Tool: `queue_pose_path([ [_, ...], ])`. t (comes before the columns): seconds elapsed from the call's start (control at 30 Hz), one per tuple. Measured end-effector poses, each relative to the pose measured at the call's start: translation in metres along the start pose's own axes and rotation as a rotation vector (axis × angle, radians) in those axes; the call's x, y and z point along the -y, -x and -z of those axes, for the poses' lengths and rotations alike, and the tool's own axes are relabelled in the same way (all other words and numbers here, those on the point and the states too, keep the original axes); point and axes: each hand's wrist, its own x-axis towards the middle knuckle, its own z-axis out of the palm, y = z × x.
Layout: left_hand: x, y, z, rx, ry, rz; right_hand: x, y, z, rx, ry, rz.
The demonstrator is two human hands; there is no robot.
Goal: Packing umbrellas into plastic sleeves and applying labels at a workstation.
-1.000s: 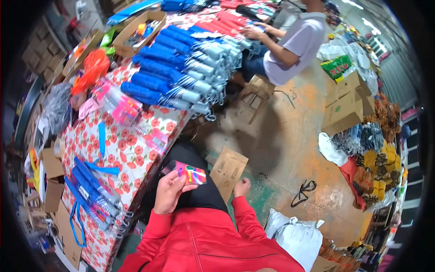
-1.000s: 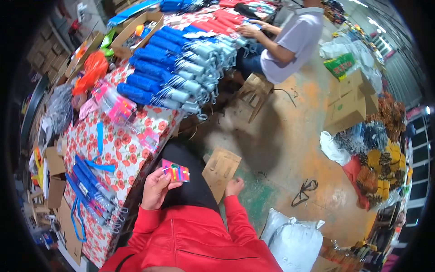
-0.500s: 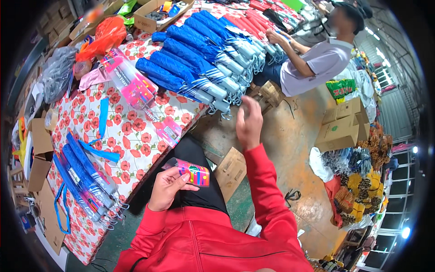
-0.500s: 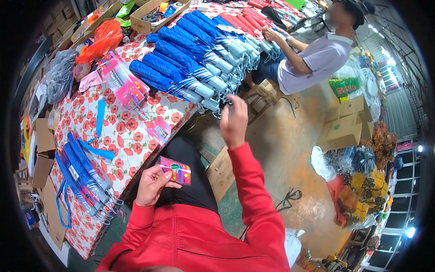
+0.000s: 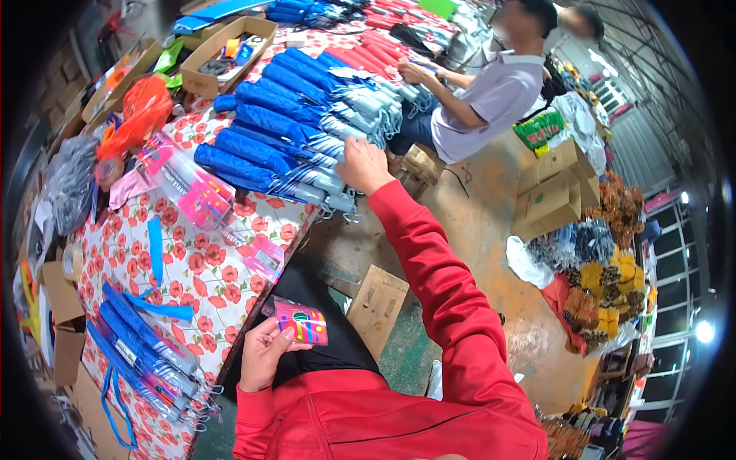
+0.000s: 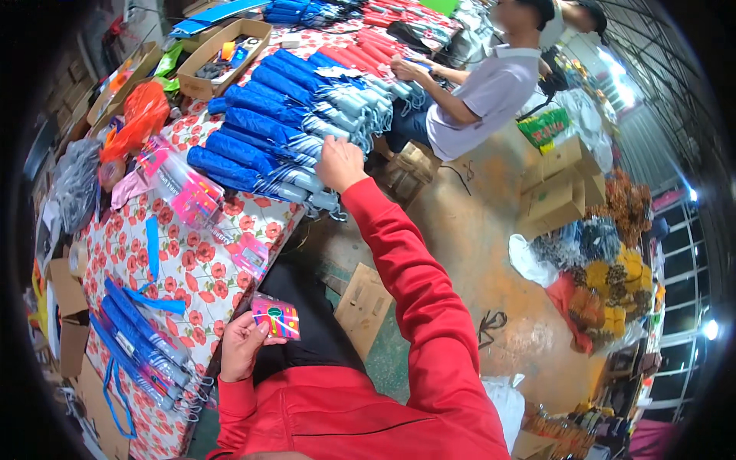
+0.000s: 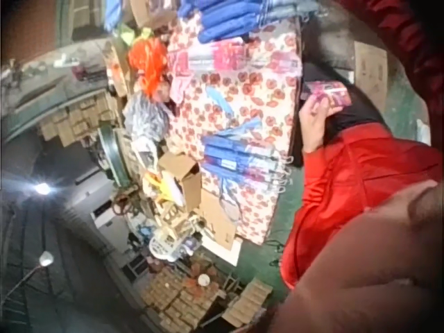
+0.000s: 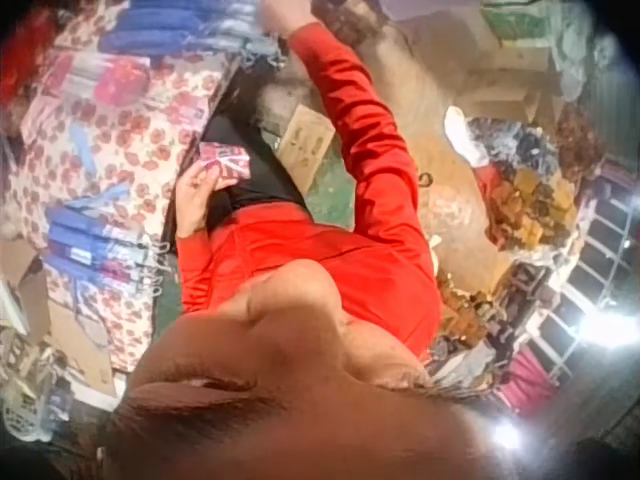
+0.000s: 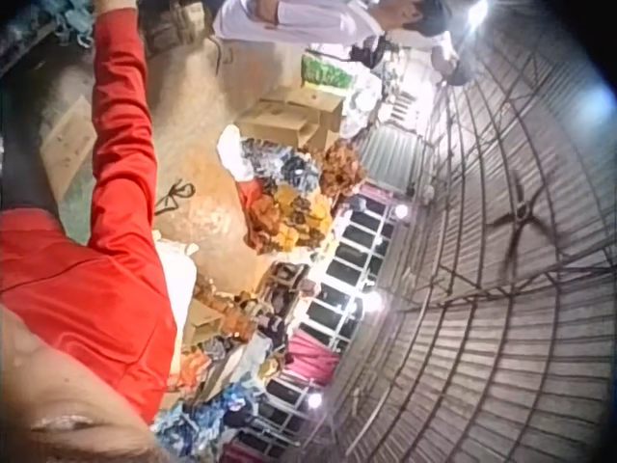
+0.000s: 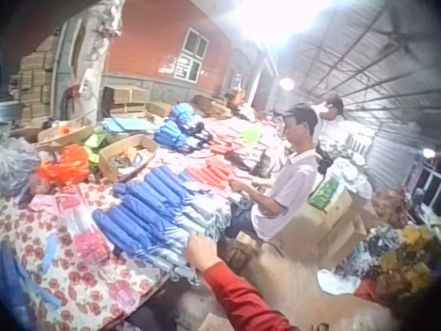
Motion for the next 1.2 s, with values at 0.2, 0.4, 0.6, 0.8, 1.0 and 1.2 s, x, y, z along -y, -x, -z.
queue_pose_path([
  [0.2, 0.008, 0.0, -0.002, -0.026, -0.023, -0.017, -0.003, 0.03, 0.043, 0.093, -0.246, -0.03],
  [0.4, 0.01, 0.0, -0.009, -0.046, 0.005, -0.029, -0.001, 0.104, 0.07, -0.031, -0.945, -0.193],
  [0.6, 0.017, 0.007, -0.023, -0.082, 0.039, -0.076, 0.029, 0.211, 0.11, 0.053, -1.514, -0.452],
  [0.8, -0.008, 0.024, -0.004, -0.21, -0.041, -0.263, 0.057, 0.301, 0.11, 0.056, -1.344, -0.541],
  [1.0, -0.071, 0.076, 0.007, -0.553, -0.059, -0.598, 0.074, 0.369, 0.123, 0.089, -1.109, -0.353],
  [1.2, -0.099, 0.081, -0.013, -0.592, -0.054, -0.798, 0.058, 0.417, 0.128, -0.003, -0.98, -0.01],
])
